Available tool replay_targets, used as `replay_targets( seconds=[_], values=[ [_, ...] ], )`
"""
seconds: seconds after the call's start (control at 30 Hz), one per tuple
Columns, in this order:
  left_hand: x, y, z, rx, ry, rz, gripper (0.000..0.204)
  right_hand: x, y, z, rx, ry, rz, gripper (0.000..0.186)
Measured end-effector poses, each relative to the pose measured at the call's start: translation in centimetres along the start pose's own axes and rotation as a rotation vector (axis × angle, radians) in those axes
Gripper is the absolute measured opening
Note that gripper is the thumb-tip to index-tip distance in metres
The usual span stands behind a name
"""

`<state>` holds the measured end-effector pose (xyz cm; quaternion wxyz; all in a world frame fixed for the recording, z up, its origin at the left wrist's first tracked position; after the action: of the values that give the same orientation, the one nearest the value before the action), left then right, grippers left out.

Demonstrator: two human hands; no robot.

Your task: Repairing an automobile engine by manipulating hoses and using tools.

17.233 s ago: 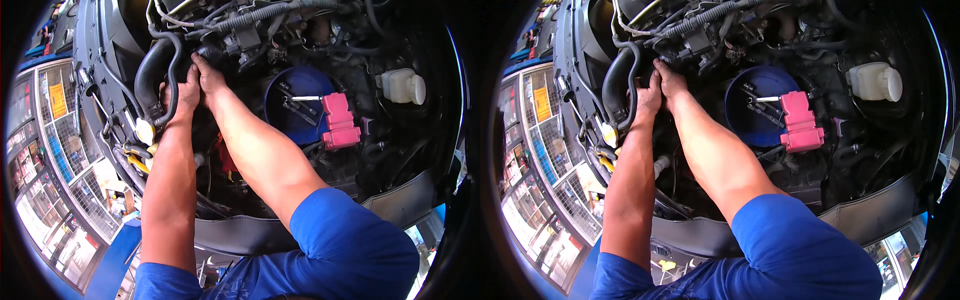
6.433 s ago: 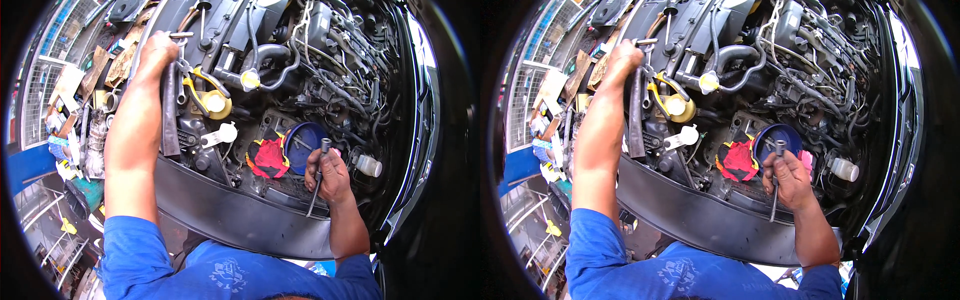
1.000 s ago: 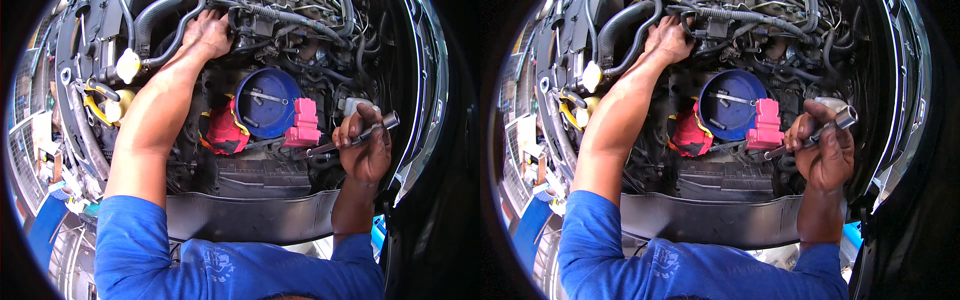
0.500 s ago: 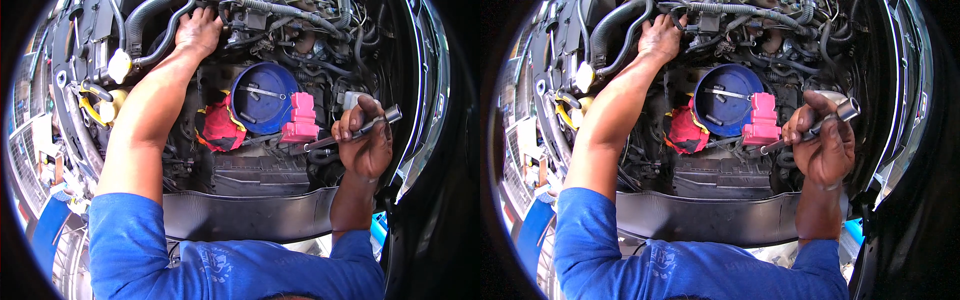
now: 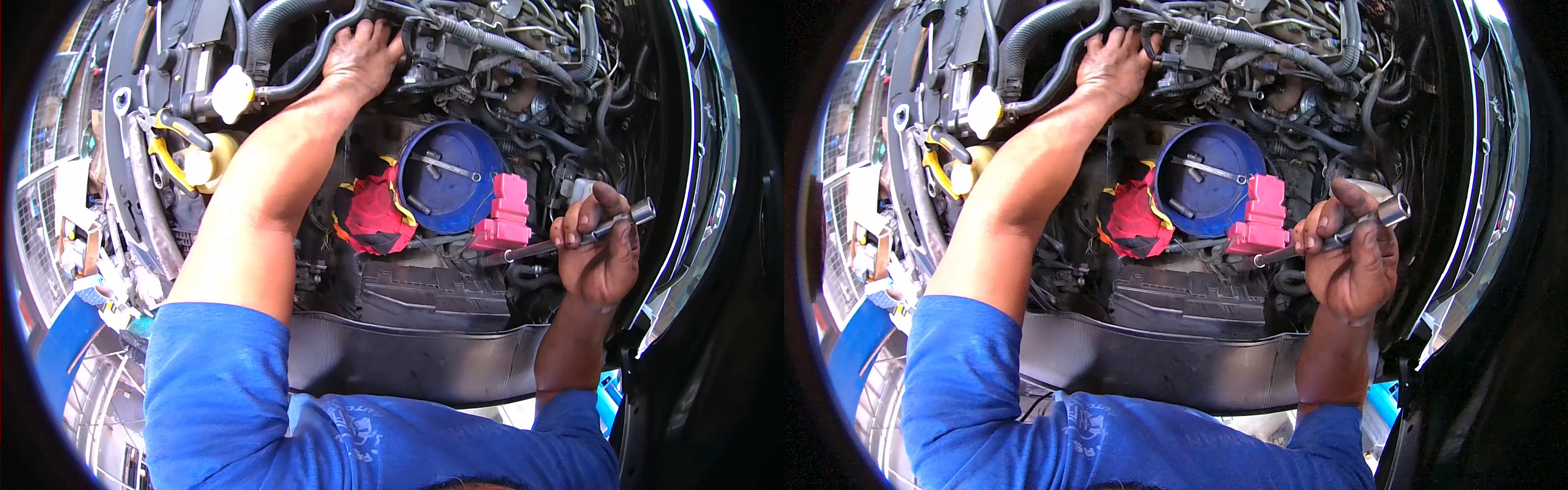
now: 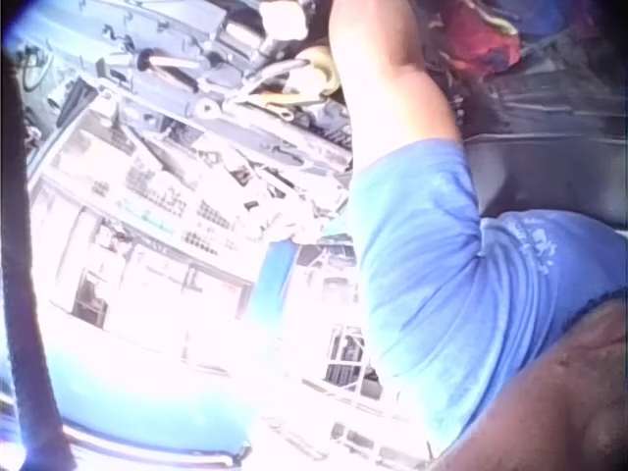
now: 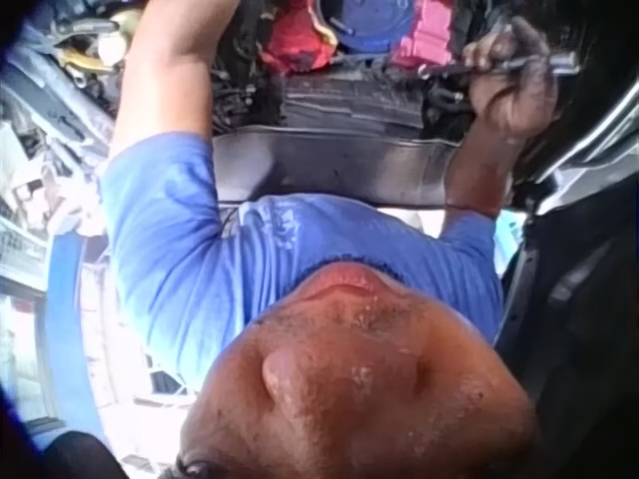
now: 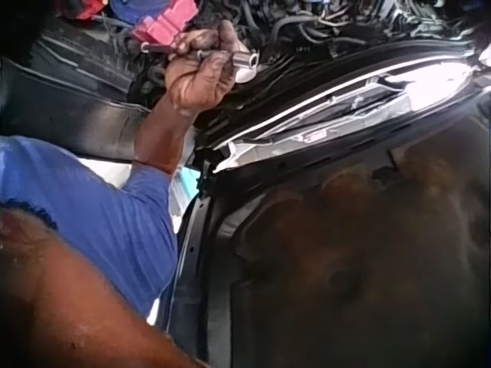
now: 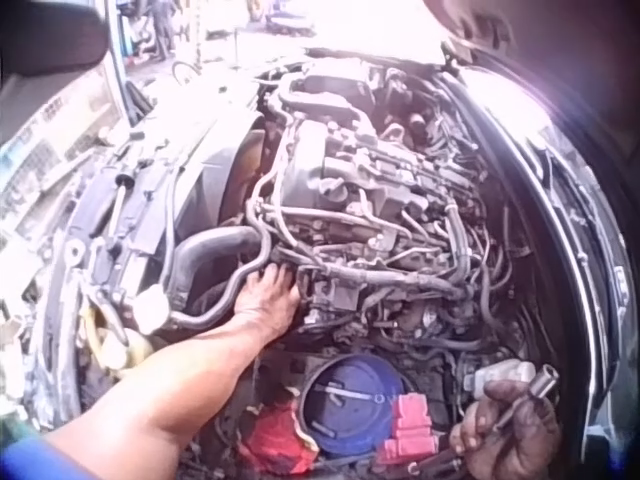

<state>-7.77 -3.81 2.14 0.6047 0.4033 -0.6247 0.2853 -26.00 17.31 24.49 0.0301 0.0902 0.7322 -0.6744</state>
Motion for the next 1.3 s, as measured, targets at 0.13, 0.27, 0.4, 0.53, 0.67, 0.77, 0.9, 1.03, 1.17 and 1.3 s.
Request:
replay_targets(
  seconds=[0.13,0.27,0.4,0.53,0.67,0.77,0.9,1.03,1.17,1.3],
  values=[
    [0.2,0.0,0.0,0.000,0.033,-0.026,0.058,-0.8,0.4,0.2,0.000,-0.012,0.018,0.047],
    [0.7,0.1,-0.5,-0.029,0.114,0.012,0.061,-1.1,0.5,0.2,-0.012,0.003,0.010,0.048],
    [1.5,0.1,-1.1,-0.056,0.169,-0.004,0.065,-0.6,0.0,0.2,0.001,-0.012,-0.002,0.048],
    [1.3,0.0,-0.9,-0.024,0.037,-0.059,0.076,0.3,0.0,-0.1,0.001,0.000,0.008,0.047],
    [1.9,-0.2,-0.8,0.010,-0.034,-0.088,0.079,0.4,0.1,-0.3,0.002,-0.002,-0.005,0.048],
    [1.8,0.0,-1.0,-0.003,-0.092,-0.090,0.081,0.7,0.2,-0.3,-0.012,0.052,0.029,0.047],
    [1.6,-0.1,-0.8,0.006,-0.089,-0.121,0.080,0.8,-0.5,0.4,0.009,0.107,-0.028,0.047],
    [1.5,-0.2,-0.7,0.002,-0.022,-0.072,0.073,0.1,-3.2,2.3,0.151,0.061,-0.186,0.052],
    [1.5,0.0,-0.6,0.007,0.012,-0.059,0.065,-1.2,-6.7,5.2,0.268,-0.020,-0.250,0.055],
    [1.7,-0.2,-0.5,0.026,0.022,-0.116,0.061,-4.1,-9.6,9.6,0.426,-0.113,-0.335,0.040]
  ],
)
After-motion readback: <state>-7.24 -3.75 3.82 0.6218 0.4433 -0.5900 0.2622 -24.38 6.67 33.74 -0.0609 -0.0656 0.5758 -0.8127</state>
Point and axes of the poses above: each hand's wrist, its own z-axis towards the middle knuckle, its own x-axis out of the back of the hand, y = z × x, the point moved 10 cm from there along z, towards the middle knuckle, and after that the axes turned 11 degrees about -z, right-handed, at the moved point
